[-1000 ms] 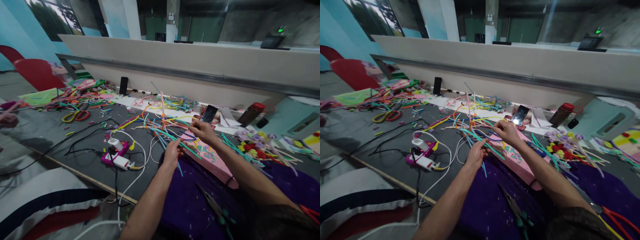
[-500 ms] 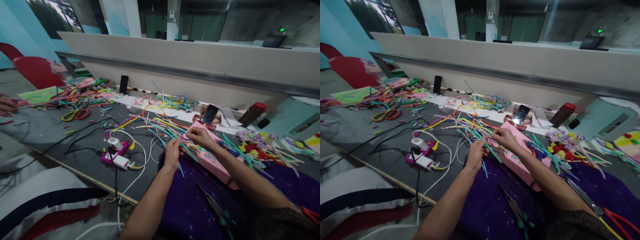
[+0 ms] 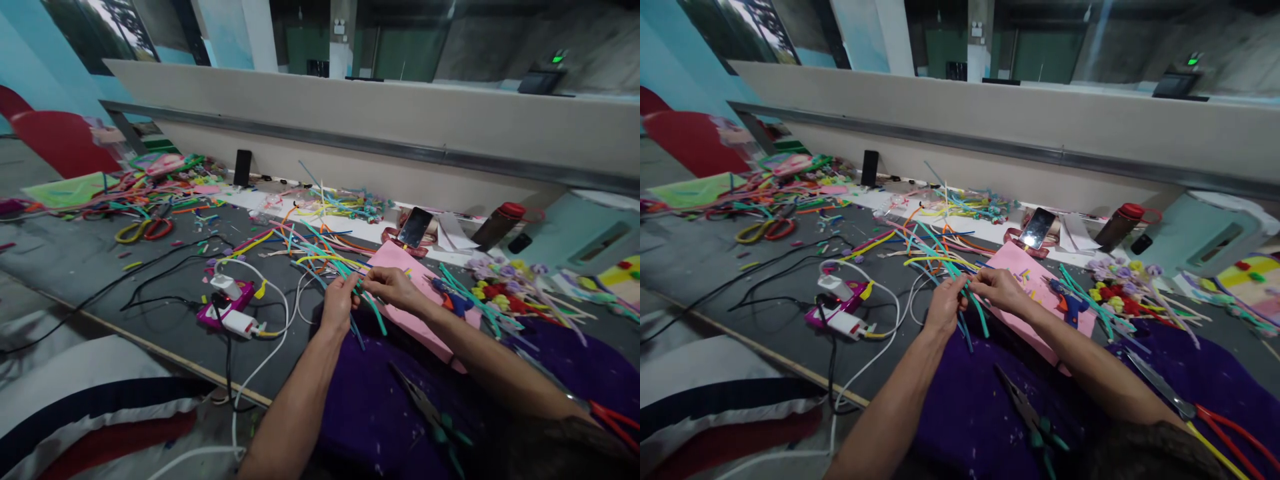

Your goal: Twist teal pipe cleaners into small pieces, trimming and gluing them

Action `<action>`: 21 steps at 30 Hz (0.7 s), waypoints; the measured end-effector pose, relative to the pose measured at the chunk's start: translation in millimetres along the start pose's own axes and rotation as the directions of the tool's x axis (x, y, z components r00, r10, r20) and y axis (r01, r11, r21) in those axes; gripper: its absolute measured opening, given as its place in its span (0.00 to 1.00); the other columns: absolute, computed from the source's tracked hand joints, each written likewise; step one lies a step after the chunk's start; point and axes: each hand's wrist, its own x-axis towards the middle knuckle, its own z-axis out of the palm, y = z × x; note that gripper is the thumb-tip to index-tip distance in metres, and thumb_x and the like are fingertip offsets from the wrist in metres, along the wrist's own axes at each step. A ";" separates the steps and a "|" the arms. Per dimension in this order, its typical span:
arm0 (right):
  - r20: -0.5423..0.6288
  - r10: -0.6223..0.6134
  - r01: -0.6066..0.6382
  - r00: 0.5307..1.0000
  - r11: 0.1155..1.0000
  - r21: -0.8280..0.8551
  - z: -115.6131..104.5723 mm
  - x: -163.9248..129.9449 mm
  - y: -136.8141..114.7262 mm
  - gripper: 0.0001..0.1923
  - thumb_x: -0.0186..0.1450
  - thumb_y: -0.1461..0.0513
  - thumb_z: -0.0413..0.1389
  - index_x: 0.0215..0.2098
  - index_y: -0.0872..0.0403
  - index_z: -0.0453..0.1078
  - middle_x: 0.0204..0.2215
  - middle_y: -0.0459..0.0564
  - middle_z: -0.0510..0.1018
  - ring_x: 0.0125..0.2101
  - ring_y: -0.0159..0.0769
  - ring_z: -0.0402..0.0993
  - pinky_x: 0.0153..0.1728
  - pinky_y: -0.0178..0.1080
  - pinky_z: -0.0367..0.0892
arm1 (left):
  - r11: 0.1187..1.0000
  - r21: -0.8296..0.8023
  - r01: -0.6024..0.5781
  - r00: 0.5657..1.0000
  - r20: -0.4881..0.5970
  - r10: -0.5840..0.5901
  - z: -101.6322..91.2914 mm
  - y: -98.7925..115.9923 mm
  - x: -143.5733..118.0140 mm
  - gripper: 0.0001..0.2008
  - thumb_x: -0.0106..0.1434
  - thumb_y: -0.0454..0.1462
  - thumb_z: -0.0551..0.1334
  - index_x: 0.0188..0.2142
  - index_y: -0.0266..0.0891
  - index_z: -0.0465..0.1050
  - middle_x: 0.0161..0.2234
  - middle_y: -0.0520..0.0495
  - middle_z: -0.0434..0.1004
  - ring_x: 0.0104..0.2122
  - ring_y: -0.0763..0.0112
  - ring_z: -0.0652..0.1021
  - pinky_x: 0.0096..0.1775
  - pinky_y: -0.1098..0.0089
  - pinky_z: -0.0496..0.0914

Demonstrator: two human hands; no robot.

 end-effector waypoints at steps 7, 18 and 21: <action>-0.048 -0.025 -0.001 0.999 0.882 -0.472 1.9 23.3 14.1 0.19 0.58 0.54 0.53 0.46 0.54 0.66 0.32 0.49 0.73 0.31 0.32 0.68 0.29 0.32 0.58 | 0.998 -0.022 0.054 0.997 0.049 -0.053 0.0 1.4 -0.9 0.15 0.50 0.46 0.62 0.26 0.35 0.69 0.13 0.56 0.63 0.11 0.83 0.62 0.13 0.80 0.52; -0.428 -0.122 -0.145 0.896 0.828 -0.542 -56.6 99.5 14.9 0.16 0.62 0.58 0.45 0.32 0.57 0.72 0.28 0.49 0.75 0.28 0.33 0.69 0.28 0.32 0.57 | 0.996 0.075 -0.046 0.998 0.054 0.042 6.0 7.4 -13.9 0.14 0.52 0.46 0.60 0.28 0.35 0.71 0.15 0.55 0.65 0.12 0.83 0.64 0.14 0.79 0.54; -0.321 -0.087 -0.129 0.943 0.795 -0.593 -48.5 110.1 8.6 0.15 0.61 0.58 0.47 0.33 0.56 0.73 0.28 0.50 0.76 0.29 0.34 0.69 0.29 0.32 0.57 | 0.996 0.066 -0.059 0.997 0.059 0.055 6.3 7.8 -13.7 0.14 0.52 0.46 0.60 0.27 0.35 0.72 0.15 0.55 0.65 0.12 0.83 0.64 0.15 0.79 0.55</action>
